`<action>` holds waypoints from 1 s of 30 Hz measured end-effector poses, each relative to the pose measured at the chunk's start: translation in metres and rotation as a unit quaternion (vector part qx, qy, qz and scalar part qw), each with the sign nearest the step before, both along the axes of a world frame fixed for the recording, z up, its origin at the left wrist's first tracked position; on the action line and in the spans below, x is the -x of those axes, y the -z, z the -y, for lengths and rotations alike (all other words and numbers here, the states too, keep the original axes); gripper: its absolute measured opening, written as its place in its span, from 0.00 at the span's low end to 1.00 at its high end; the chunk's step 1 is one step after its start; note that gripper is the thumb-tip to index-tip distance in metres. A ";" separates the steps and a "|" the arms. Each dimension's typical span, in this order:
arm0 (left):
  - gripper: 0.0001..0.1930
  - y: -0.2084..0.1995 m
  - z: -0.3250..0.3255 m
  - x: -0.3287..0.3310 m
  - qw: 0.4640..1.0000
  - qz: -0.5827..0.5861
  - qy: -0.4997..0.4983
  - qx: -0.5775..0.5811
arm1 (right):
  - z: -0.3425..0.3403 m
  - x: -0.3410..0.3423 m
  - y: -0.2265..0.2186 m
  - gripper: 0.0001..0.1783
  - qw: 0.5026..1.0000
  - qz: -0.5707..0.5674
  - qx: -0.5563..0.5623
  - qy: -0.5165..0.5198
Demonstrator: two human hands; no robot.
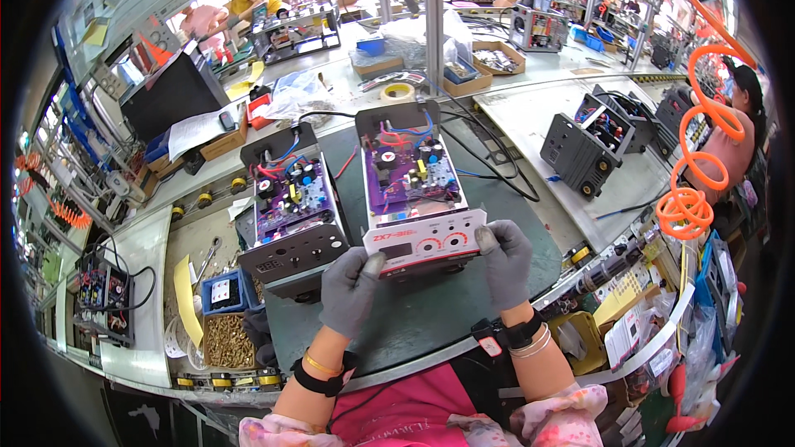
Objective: Assembling the internal chassis, faceplates, and labels for an electronic device, such as a welding machine or power inverter.
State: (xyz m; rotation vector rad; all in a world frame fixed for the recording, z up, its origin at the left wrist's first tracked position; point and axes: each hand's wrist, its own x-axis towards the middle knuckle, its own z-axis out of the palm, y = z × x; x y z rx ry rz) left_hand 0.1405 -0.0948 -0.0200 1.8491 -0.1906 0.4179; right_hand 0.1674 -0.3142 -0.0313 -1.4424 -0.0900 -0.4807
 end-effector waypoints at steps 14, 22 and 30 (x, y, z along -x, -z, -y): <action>0.11 -0.013 -0.002 0.004 0.998 -0.007 0.007 -0.054 | 0.001 -0.002 0.003 0.07 1.000 -0.005 0.005 0.008; 0.12 -0.012 -0.003 0.002 0.998 -0.021 -0.007 -0.067 | 0.002 -0.003 0.004 0.07 1.000 -0.006 -0.008 0.000; 0.13 -0.020 -0.001 -0.001 0.992 -0.003 -0.028 -0.126 | -0.001 -0.003 0.001 0.08 1.000 -0.005 0.010 0.024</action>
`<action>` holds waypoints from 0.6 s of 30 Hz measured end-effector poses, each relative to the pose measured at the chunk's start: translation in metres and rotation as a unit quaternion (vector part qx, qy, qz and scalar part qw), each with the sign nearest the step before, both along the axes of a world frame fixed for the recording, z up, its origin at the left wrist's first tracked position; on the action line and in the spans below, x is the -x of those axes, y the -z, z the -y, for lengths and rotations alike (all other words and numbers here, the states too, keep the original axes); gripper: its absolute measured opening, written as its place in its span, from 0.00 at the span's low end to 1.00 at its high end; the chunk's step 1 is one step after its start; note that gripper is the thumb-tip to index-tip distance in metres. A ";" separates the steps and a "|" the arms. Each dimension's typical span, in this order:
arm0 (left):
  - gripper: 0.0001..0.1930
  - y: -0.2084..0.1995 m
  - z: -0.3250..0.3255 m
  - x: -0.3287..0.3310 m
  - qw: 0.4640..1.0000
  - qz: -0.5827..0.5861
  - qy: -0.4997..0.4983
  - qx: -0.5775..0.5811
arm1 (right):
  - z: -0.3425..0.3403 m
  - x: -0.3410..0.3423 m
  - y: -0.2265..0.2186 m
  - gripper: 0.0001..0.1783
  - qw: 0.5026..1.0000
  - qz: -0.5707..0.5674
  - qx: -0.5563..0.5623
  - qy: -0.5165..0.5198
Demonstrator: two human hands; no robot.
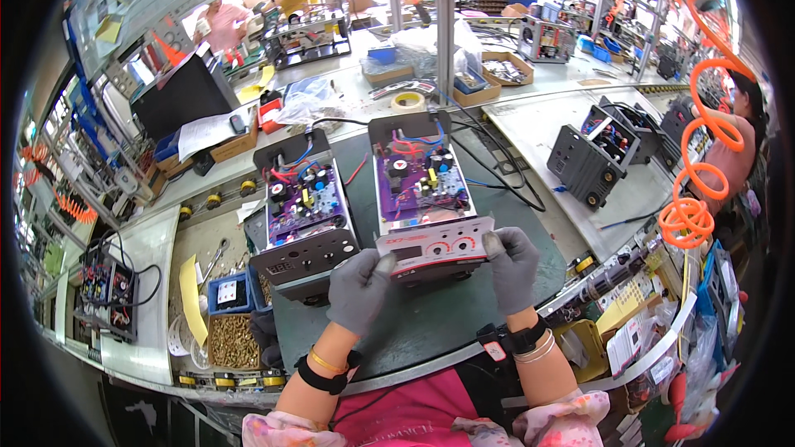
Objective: Assembling the internal chassis, faceplates, and labels for an electronic device, such as a welding machine or power inverter.
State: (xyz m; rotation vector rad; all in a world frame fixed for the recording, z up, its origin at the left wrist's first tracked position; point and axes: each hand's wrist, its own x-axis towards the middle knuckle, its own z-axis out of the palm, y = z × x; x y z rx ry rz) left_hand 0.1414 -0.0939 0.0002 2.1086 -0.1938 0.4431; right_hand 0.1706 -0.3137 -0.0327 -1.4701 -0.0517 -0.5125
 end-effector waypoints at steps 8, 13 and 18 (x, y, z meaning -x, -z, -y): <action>0.14 -0.004 0.004 0.000 0.988 0.045 -0.062 -0.132 | 0.002 -0.001 -0.008 0.09 0.990 0.002 0.124 0.066; 0.16 -0.012 0.005 0.001 0.955 0.088 -0.107 -0.261 | 0.010 -0.008 -0.008 0.18 0.939 0.095 0.304 0.128; 0.20 -0.003 -0.012 0.008 0.906 -0.017 -0.163 -0.391 | 0.017 0.001 -0.039 0.25 0.864 -0.085 0.481 0.119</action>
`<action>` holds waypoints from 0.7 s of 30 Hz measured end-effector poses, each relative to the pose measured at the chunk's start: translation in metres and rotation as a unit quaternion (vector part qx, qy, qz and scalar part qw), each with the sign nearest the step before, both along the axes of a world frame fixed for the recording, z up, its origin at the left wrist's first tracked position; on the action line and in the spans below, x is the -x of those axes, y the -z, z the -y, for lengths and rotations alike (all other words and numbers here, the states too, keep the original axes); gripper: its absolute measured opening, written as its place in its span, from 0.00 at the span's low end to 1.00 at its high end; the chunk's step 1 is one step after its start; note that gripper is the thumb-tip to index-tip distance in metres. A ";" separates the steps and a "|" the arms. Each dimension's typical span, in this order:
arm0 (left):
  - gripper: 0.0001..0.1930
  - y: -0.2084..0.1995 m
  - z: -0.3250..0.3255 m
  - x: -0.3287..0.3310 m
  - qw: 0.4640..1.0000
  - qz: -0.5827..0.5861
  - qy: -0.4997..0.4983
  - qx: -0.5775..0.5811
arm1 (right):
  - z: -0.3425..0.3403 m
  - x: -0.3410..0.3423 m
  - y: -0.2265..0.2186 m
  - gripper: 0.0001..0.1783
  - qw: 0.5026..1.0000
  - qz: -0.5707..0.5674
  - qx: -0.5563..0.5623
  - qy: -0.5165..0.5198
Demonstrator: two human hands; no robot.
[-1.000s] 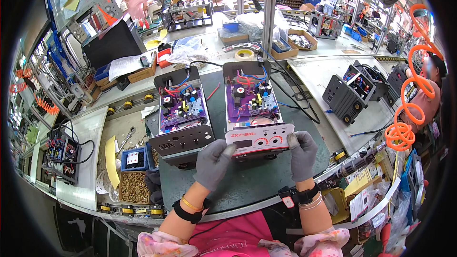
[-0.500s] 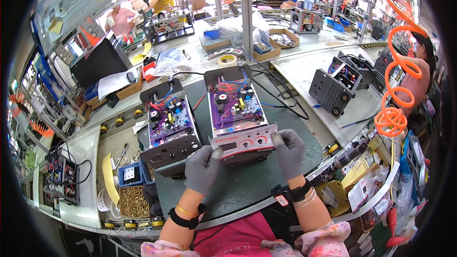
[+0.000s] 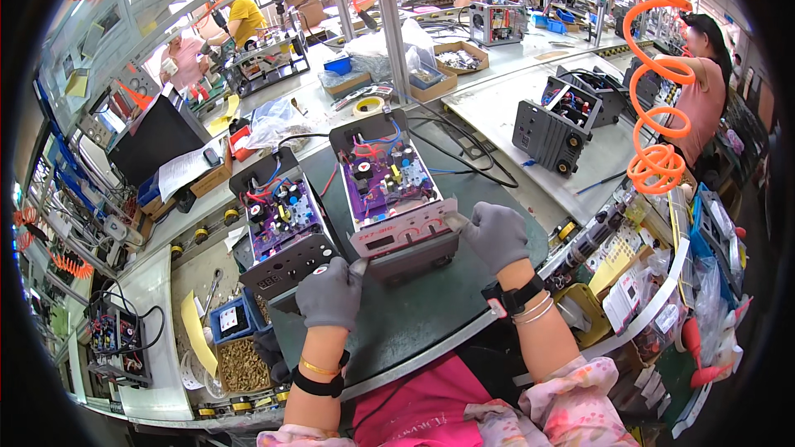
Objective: Assembling the internal chassis, faceplates, and labels for an electronic device, such as a welding machine or power inverter.
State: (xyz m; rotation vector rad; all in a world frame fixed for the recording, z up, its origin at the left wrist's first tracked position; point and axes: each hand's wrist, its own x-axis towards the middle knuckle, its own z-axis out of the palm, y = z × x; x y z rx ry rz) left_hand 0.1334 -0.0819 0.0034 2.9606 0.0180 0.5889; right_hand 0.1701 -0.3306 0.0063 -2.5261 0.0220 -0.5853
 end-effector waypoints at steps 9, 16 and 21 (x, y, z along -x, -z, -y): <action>0.22 0.050 -0.109 0.057 0.878 0.275 -0.145 0.365 | 0.082 0.097 0.017 0.07 0.994 0.050 -0.073 0.067; 0.28 0.077 -0.142 0.026 0.843 0.069 0.009 0.534 | 0.198 0.158 0.042 0.13 0.947 -0.024 0.120 0.298; 0.29 0.094 -0.136 0.016 0.933 0.095 -0.093 0.333 | 0.256 0.178 0.080 0.14 0.964 -0.150 0.064 0.208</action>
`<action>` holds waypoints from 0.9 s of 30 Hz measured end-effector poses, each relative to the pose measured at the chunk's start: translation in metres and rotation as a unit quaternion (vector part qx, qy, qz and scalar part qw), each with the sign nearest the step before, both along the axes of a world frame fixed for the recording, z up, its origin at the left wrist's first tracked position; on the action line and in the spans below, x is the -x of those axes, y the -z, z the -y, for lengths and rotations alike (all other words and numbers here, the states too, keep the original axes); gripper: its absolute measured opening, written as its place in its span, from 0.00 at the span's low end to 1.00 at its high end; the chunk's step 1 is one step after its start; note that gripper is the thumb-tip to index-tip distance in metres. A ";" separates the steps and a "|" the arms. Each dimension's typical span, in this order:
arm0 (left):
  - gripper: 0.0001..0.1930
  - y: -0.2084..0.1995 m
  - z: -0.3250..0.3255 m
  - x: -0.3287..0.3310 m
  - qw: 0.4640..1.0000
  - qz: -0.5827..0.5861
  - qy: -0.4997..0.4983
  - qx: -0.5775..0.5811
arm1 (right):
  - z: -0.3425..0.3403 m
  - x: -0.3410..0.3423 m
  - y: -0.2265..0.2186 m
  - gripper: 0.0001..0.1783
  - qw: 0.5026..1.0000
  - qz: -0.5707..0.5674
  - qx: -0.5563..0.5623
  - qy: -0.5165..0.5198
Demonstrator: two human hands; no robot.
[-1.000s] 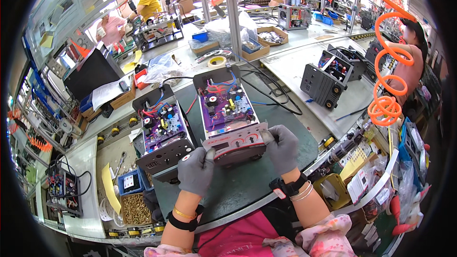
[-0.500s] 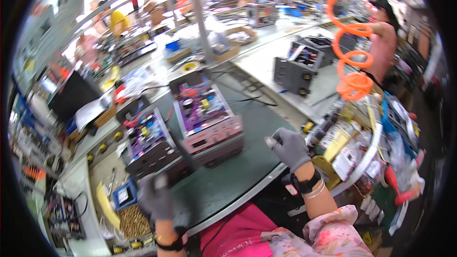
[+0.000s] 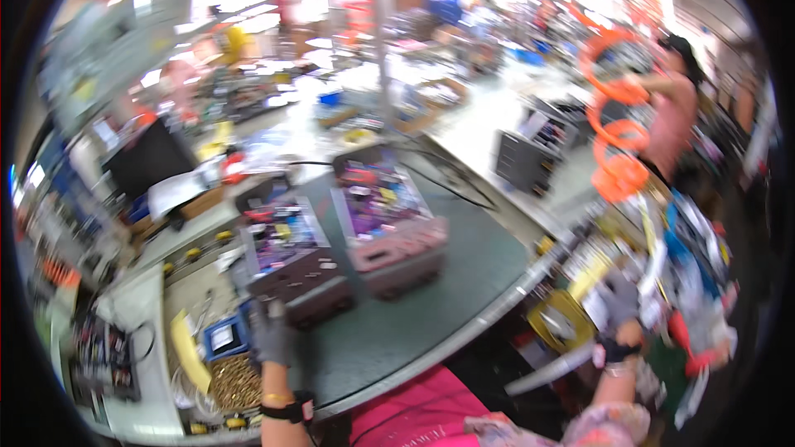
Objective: Assembling the internal chassis, faceplates, and labels for an electronic device, such as a welding machine or power inverter.
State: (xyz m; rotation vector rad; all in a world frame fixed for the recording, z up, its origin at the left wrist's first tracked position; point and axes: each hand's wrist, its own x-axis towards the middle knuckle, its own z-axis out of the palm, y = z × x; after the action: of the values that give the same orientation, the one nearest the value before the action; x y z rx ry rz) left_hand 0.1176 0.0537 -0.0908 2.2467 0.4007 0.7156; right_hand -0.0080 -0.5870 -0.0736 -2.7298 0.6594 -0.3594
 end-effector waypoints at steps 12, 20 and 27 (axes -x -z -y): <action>0.27 -0.026 0.004 0.071 0.972 0.035 0.182 0.142 | 0.038 0.011 0.015 0.10 0.980 0.064 0.162 -0.100; 0.28 -0.031 0.018 0.072 0.981 0.014 0.156 0.119 | 0.072 0.023 0.033 0.08 0.976 0.145 0.087 -0.139; 0.23 -0.046 0.052 0.112 0.981 0.187 -0.014 0.048 | 0.103 0.023 0.067 0.05 0.972 0.228 -0.055 -0.007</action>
State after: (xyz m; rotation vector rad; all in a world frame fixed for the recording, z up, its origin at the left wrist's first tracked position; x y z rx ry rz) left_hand 0.0052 0.0015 -0.0447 1.9647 0.2754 1.0845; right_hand -0.0312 -0.6903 -0.1404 -2.4181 0.5131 -0.8826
